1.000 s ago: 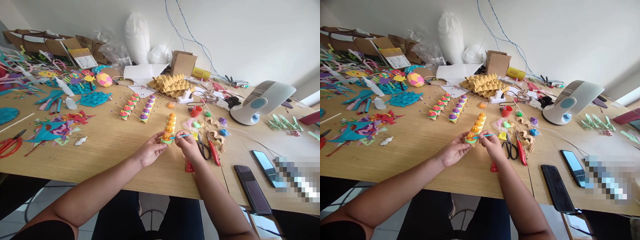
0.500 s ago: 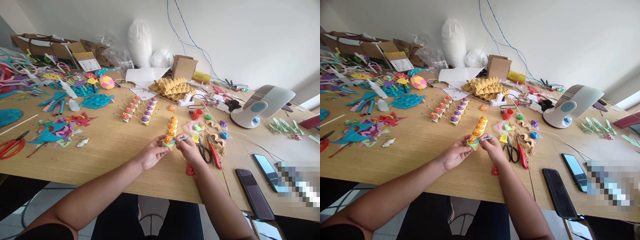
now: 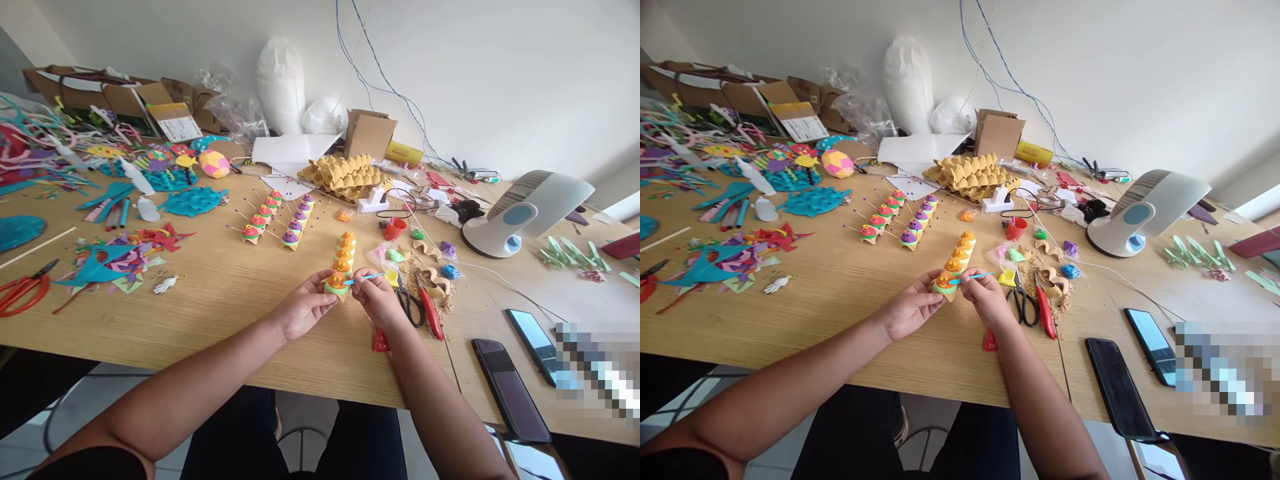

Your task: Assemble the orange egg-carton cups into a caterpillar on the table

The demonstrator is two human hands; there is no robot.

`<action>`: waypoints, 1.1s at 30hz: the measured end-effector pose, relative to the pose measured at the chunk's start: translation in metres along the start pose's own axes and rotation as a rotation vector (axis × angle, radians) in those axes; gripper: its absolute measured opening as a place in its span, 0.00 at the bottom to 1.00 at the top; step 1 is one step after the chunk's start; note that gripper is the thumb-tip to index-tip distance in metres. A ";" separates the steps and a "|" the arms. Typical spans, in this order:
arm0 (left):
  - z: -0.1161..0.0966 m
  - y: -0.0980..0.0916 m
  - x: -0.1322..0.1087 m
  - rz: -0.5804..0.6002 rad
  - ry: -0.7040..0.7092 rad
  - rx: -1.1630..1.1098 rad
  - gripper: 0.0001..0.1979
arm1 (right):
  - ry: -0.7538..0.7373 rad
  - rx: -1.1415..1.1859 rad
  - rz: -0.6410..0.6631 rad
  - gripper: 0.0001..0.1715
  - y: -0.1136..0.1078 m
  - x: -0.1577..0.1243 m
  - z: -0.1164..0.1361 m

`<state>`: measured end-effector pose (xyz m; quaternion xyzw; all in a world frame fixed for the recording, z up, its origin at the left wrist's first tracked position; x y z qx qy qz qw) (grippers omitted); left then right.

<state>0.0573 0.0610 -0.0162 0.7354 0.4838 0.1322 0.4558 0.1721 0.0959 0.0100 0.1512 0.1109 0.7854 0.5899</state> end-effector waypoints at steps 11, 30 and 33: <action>0.001 -0.003 0.000 -0.006 -0.007 0.006 0.25 | -0.048 -0.098 0.046 0.16 0.002 0.000 0.002; 0.001 -0.005 0.001 0.006 0.001 0.006 0.25 | -0.030 -0.130 0.025 0.19 0.000 0.000 0.005; 0.001 -0.006 0.001 0.000 0.001 0.004 0.25 | -0.031 -0.066 -0.019 0.19 -0.003 0.001 0.005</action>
Point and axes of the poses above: each hand's wrist, its own x-axis towards the middle knuckle, its own y-axis out of the palm, z = x × y, the point moved 10 cm from there along x, towards the middle knuckle, and after that the axes turned 9 degrees about -y, right-handed, at the moved point
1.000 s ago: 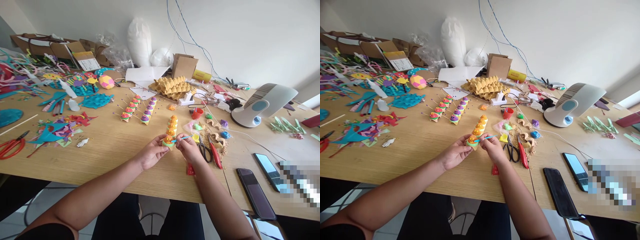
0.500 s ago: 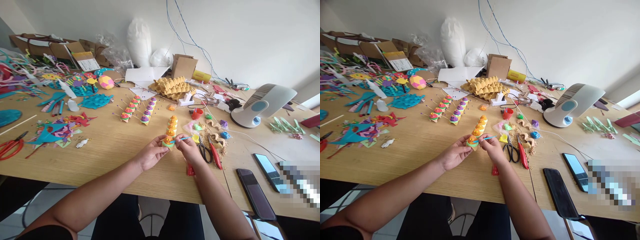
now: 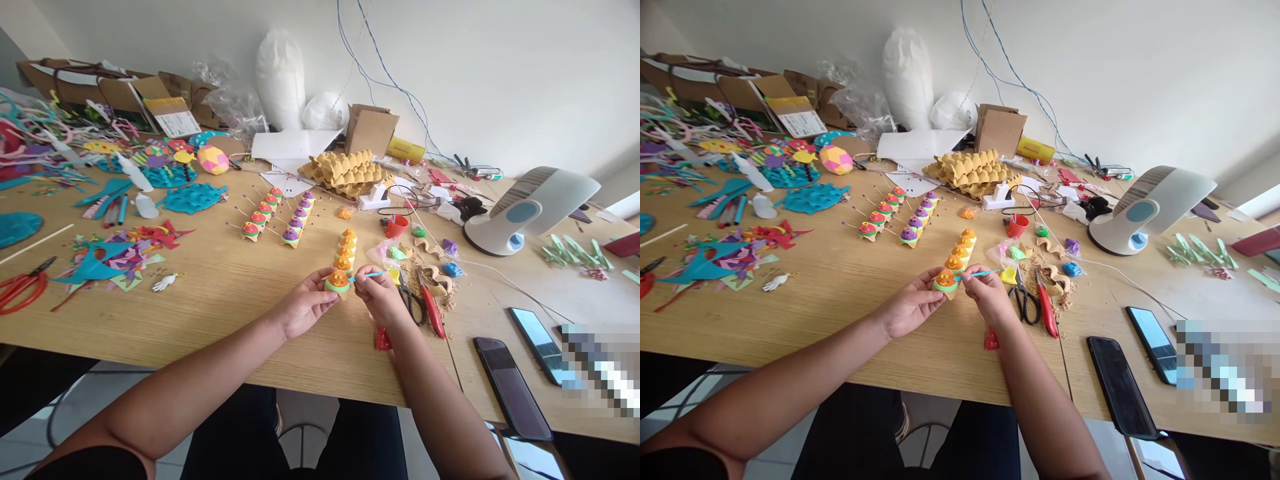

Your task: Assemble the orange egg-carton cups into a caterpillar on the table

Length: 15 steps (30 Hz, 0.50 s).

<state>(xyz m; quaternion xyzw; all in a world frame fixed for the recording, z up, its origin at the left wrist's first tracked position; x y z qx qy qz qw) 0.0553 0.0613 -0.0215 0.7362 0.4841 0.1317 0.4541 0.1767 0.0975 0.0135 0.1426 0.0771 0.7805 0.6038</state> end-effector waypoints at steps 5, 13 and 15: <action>0.001 0.002 -0.001 -0.002 -0.012 -0.009 0.25 | 0.003 0.008 0.006 0.18 0.001 0.000 -0.002; 0.000 0.003 0.000 0.010 -0.004 0.007 0.24 | 0.000 -0.069 0.026 0.20 0.004 -0.002 -0.003; 0.000 0.003 0.000 0.007 -0.004 0.008 0.24 | -0.010 -0.085 0.025 0.20 0.003 -0.002 -0.001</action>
Point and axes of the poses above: each hand's wrist, its own x-axis towards the middle knuckle, its own y-axis out of the palm, z = x × y, the point moved 10 cm from there along x, towards the middle knuckle, and after that the axes turned 9 degrees about -y, right-handed, at the moved point
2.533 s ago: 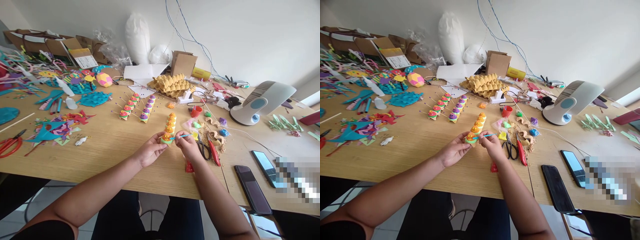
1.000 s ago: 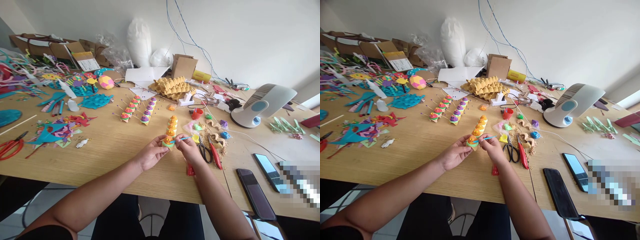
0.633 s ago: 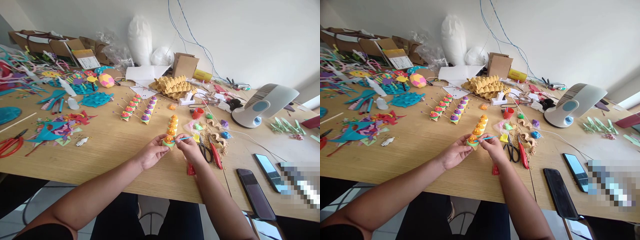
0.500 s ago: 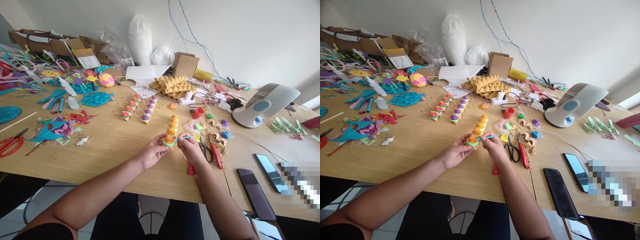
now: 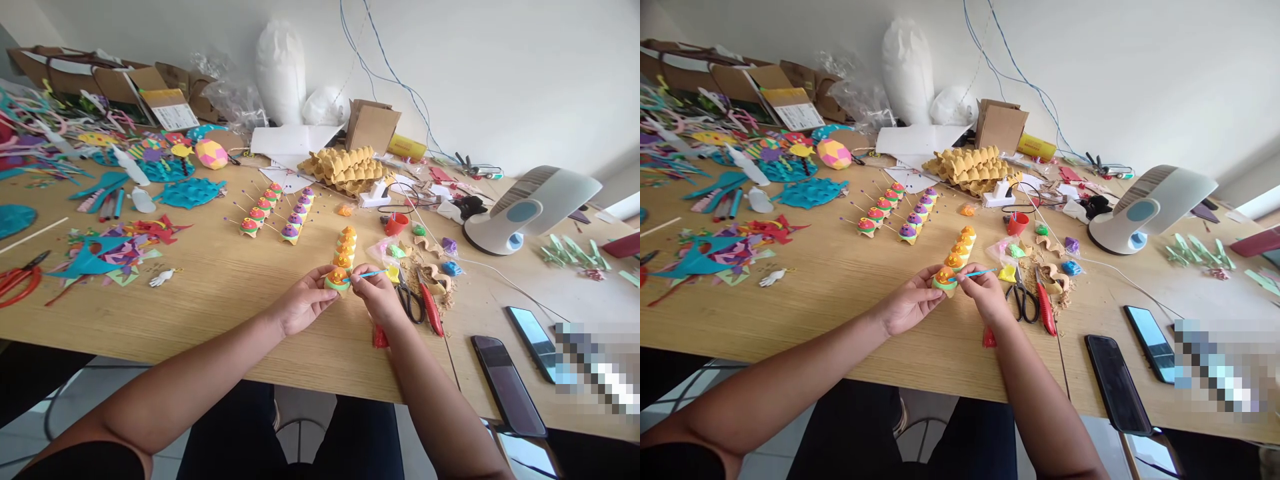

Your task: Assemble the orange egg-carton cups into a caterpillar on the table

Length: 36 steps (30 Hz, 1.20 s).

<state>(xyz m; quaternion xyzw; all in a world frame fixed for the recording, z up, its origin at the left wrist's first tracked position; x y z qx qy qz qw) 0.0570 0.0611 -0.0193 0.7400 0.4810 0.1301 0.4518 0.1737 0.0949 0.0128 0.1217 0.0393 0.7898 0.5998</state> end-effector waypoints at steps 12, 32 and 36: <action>-0.001 0.003 -0.001 -0.011 -0.006 -0.017 0.24 | -0.045 -0.048 -0.009 0.17 0.000 0.000 0.005; 0.001 0.000 0.000 -0.002 -0.005 -0.014 0.24 | -0.047 0.051 -0.030 0.17 -0.003 0.000 0.003; 0.002 -0.002 0.001 -0.001 -0.004 -0.009 0.24 | -0.062 0.088 -0.052 0.17 -0.007 0.001 0.005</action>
Point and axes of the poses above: each hand's wrist, its own x-axis towards the middle knuckle, its own y-axis out of the palm, z = x × y, the point moved 10 cm from there along x, towards the middle knuckle, and after that the axes turned 9 degrees about -y, right-handed, at the moved point
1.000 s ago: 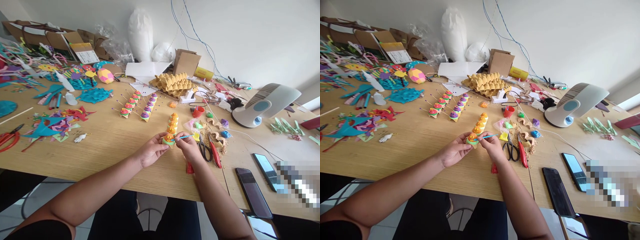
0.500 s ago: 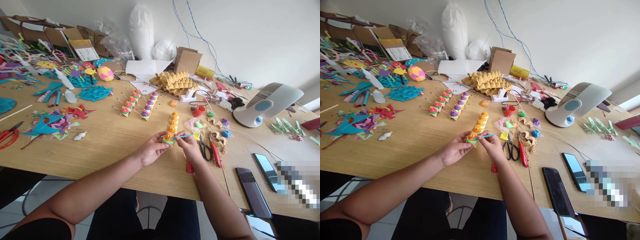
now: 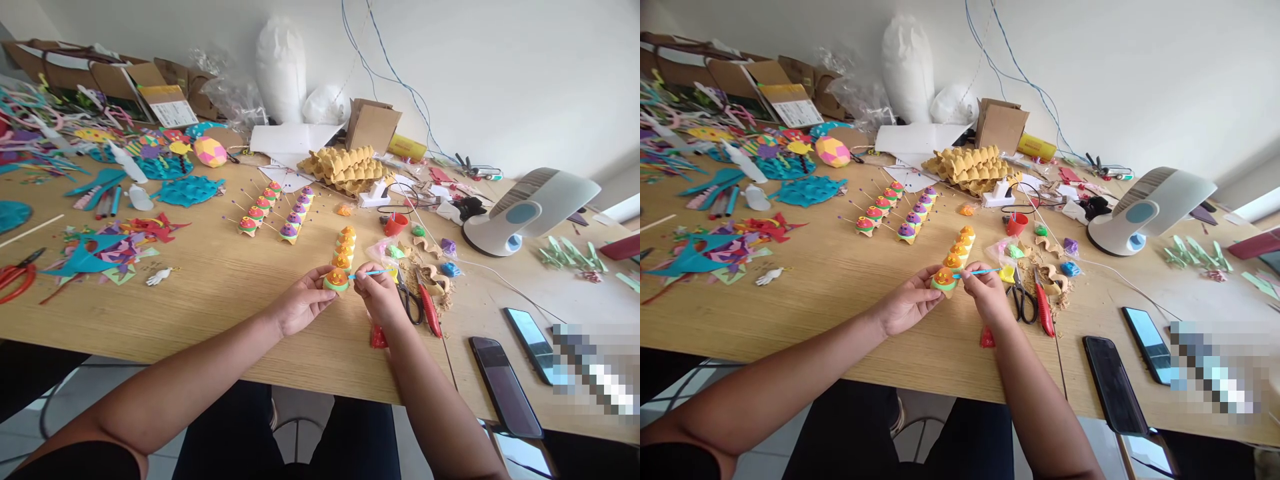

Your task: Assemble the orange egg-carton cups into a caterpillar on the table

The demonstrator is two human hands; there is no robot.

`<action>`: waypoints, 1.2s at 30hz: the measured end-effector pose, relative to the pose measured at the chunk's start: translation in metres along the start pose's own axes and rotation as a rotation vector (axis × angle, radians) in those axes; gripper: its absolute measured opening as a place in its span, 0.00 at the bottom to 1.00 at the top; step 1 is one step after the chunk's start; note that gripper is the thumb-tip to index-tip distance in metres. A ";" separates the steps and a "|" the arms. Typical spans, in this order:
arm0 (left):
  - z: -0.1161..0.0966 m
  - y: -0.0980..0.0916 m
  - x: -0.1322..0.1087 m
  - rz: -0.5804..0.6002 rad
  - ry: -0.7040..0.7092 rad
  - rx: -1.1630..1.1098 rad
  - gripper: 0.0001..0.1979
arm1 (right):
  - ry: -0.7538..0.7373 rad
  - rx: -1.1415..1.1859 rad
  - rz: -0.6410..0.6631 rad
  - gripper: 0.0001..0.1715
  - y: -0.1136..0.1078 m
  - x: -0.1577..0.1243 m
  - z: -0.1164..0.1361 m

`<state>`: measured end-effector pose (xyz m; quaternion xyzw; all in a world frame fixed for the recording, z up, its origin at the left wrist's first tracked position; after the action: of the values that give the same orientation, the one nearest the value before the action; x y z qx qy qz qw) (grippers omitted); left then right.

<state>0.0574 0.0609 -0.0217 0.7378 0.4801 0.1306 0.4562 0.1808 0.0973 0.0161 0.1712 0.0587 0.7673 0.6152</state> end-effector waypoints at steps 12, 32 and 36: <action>-0.003 0.004 -0.002 -0.016 0.022 0.024 0.25 | -0.077 -0.187 -0.004 0.18 0.005 -0.005 0.014; -0.003 0.001 -0.001 -0.051 0.030 -0.005 0.19 | -0.085 -0.229 -0.026 0.18 0.013 -0.011 0.016; -0.003 -0.002 -0.001 -0.074 0.024 -0.024 0.16 | -0.075 -0.167 -0.051 0.17 0.007 -0.009 0.010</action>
<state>0.0537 0.0624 -0.0213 0.7124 0.5107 0.1282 0.4639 0.1794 0.0854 0.0255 0.1464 -0.0242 0.7468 0.6482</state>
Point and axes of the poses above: each hand's wrist, its own x-axis towards the middle knuckle, its own y-axis out of the palm, z = x × y, the point moved 10 cm from there along x, towards the middle knuckle, and after that the axes turned 9 degrees about -y, right-handed, at the moved point
